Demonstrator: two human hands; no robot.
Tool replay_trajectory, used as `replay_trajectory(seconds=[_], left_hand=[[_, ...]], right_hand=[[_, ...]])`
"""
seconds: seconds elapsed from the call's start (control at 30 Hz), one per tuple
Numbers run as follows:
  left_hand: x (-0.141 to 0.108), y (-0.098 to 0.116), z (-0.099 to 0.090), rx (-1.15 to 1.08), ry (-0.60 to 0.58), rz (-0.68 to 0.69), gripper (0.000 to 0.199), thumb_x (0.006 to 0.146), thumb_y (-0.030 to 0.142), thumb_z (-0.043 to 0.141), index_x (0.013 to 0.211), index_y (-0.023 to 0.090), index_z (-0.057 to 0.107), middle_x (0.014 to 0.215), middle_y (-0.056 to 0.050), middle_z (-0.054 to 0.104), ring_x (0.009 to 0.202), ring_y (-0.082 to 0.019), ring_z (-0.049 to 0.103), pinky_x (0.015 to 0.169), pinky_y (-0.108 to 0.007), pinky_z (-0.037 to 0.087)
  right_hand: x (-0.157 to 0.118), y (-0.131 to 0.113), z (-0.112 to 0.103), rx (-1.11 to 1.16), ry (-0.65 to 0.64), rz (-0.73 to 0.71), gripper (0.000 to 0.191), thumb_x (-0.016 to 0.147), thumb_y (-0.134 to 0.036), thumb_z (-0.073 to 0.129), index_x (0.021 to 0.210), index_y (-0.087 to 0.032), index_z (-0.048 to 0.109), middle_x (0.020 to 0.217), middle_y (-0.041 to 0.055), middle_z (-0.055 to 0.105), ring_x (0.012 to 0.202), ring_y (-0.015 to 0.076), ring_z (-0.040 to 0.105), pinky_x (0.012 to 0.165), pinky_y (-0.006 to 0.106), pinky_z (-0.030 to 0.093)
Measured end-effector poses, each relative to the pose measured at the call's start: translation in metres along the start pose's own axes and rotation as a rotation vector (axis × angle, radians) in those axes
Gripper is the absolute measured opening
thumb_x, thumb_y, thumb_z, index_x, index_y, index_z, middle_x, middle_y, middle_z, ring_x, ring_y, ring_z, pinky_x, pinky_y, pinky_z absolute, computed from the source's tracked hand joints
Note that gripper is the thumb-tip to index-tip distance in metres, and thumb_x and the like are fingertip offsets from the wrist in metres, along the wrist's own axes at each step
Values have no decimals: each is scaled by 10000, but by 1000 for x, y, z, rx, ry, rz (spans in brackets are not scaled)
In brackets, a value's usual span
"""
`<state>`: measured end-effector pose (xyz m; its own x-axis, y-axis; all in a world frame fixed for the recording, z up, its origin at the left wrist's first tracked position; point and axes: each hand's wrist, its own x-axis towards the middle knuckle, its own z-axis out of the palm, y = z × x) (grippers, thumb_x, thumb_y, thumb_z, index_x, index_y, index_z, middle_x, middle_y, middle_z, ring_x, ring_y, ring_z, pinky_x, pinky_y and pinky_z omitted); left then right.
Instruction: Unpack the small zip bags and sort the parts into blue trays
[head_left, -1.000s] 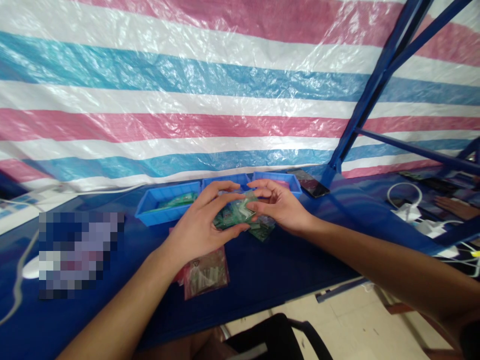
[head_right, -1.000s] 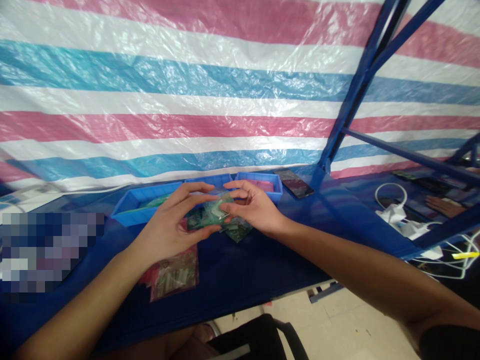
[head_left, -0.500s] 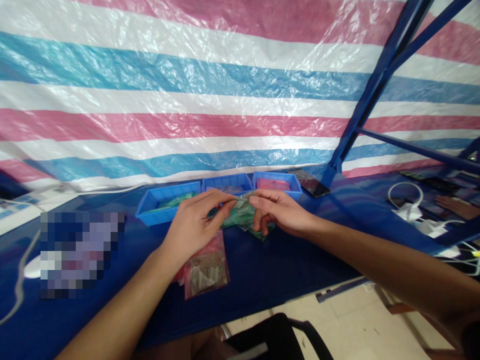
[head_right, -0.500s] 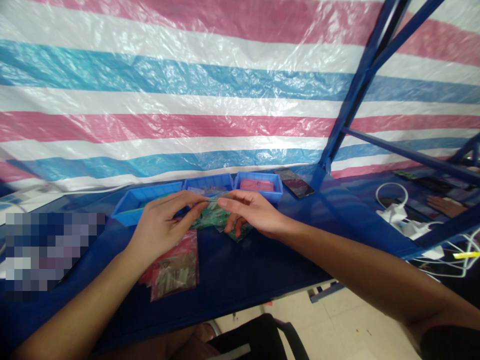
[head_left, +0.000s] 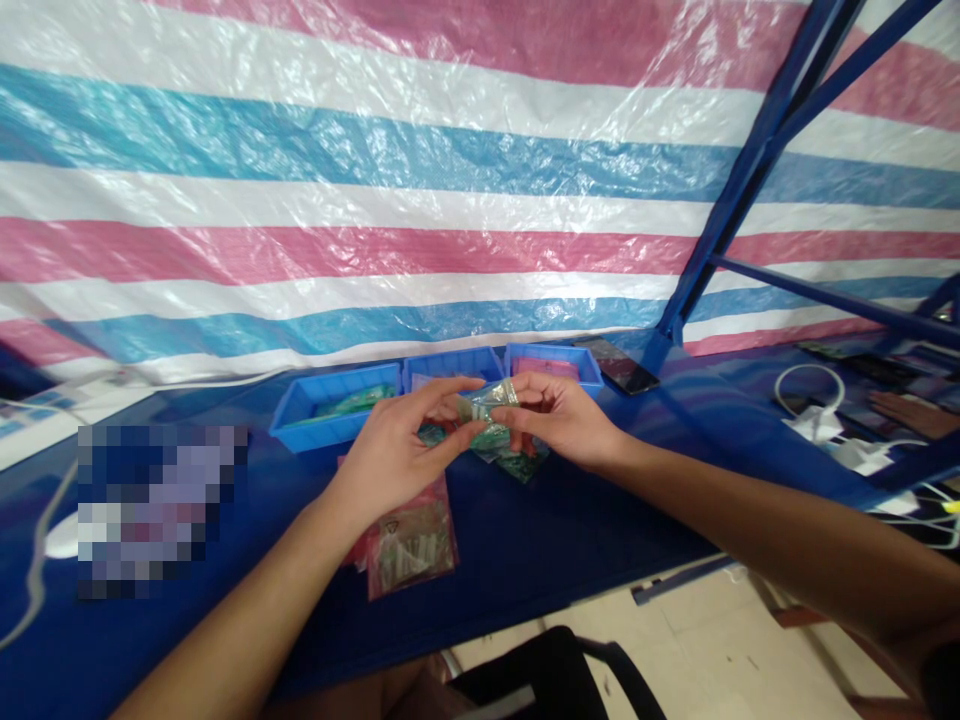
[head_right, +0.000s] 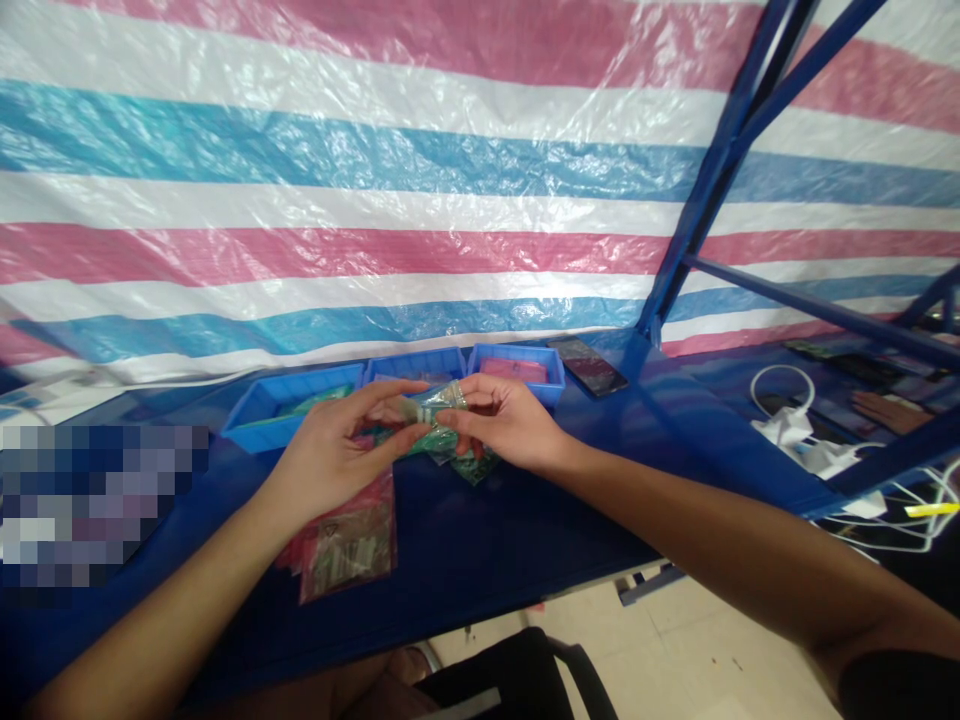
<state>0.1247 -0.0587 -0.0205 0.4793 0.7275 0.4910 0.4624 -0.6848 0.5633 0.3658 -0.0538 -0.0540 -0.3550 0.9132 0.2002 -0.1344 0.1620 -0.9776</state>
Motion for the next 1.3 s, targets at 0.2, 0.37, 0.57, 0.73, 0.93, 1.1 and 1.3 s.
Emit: replay_trajectory(seconds=[0.2, 0.37, 0.57, 0.73, 0.93, 1.1, 1.3], left_hand=[[2, -5, 2, -157, -12, -13, 447, 998, 390, 758, 1412, 240, 679, 857, 10, 719, 745, -163, 695, 725, -269, 573], [2, -10, 3, -246, -8, -57, 486, 992, 388, 762, 1447, 251, 658, 844, -2, 687, 724, -176, 661, 689, -294, 567], [1, -16, 6, -325, 32, -104, 463, 972, 389, 784, 1397, 265, 645, 819, 8, 667, 708, -187, 655, 665, -311, 557], [3, -15, 6, -394, 55, -151, 521, 967, 438, 789, 1418, 259, 599, 800, 4, 686, 665, -199, 681, 611, -315, 566], [3, -6, 0, -502, -47, -218, 500, 993, 503, 761, 1392, 233, 624, 797, 8, 710, 695, -196, 726, 662, -312, 602], [3, -1, -7, -277, 19, -171, 389, 1053, 564, 656, 1197, 224, 780, 817, -21, 731, 715, -186, 696, 629, -280, 544], [1, -6, 0, -98, 46, 2, 494, 979, 440, 792, 1419, 249, 674, 1264, -106, 758, 1023, -249, 761, 849, -360, 651]], right_hand=[[0, 1, 4, 37, 13, -33, 396, 809, -467, 947, 996, -215, 705, 883, 9, 797, 689, 169, 761, 545, 253, 587], [-1, 6, 6, 30, 19, -73, 402, 818, -458, 945, 1032, -228, 693, 910, 5, 777, 707, 157, 737, 567, 249, 576], [-8, 5, 8, -173, 19, -194, 649, 870, -388, 913, 1442, -295, 621, 1175, 53, 750, 951, 184, 734, 702, 261, 616], [-10, 0, 1, -442, 56, -420, 873, 836, -352, 939, 1615, -366, 545, 1705, 105, 431, 1400, 304, 596, 975, 377, 652], [-7, -5, -8, -564, -19, -572, 257, 983, -260, 763, 1218, -326, 846, 1532, 89, 671, 1422, 330, 615, 1203, 542, 507], [-2, 3, -5, -274, 81, -277, 237, 974, -456, 793, 1084, -251, 835, 1036, 66, 826, 956, 255, 756, 931, 433, 624], [4, 3, -3, 26, 103, -66, 355, 824, -458, 934, 1030, -212, 783, 938, 19, 822, 746, 164, 720, 725, 302, 602]])
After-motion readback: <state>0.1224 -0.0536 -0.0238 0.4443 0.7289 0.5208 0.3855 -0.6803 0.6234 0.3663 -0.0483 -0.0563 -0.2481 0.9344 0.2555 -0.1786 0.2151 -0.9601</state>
